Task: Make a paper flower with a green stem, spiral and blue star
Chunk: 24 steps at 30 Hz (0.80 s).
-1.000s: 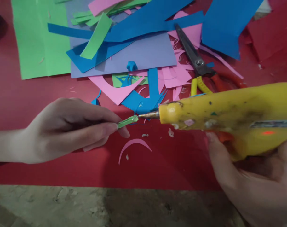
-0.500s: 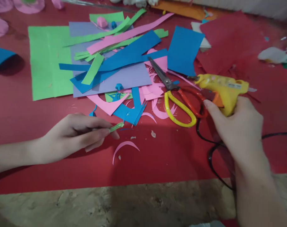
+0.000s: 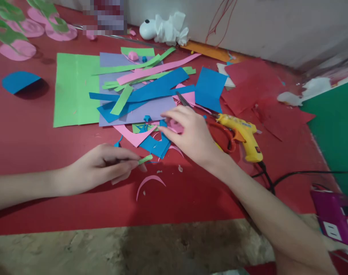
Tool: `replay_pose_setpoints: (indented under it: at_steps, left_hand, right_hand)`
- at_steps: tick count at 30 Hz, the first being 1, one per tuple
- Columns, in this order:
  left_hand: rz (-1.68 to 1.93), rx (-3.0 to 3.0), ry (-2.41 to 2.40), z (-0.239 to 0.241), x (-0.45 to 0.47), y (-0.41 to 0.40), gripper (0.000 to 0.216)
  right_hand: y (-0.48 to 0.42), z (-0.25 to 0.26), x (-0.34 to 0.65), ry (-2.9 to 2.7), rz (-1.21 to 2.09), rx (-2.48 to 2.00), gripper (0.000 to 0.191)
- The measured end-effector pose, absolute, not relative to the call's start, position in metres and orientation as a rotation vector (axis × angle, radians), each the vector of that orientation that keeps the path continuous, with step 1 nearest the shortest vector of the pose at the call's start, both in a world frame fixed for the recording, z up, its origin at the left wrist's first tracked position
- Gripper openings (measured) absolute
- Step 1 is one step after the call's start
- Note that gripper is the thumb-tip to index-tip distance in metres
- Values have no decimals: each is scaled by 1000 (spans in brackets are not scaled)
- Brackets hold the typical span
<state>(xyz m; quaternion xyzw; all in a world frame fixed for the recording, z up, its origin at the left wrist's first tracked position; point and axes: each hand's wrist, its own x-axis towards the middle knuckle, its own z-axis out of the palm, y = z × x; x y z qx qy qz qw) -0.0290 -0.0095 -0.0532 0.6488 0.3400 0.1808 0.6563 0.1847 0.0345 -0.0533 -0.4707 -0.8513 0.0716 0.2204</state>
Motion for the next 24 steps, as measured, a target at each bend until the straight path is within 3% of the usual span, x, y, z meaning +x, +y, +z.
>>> replay_pose_setpoints:
  at_steps: [3, 8, 17, 24]
  left_hand:
    - [410, 1458, 746, -52, -29, -9, 22]
    - [373, 1434, 741, -48, -28, -8, 24]
    - [405, 1439, 731, -51, -30, -9, 22]
    - [404, 1442, 744, -53, -30, -11, 29]
  right_hand:
    - [52, -63, 164, -2358, 285, -1249, 28]
    - [52, -65, 159, -2333, 251, -1188, 10]
    - [22, -35, 178, -2316, -290, -903, 19]
    - [2, -28, 183, -2130, -13, -1111, 29]
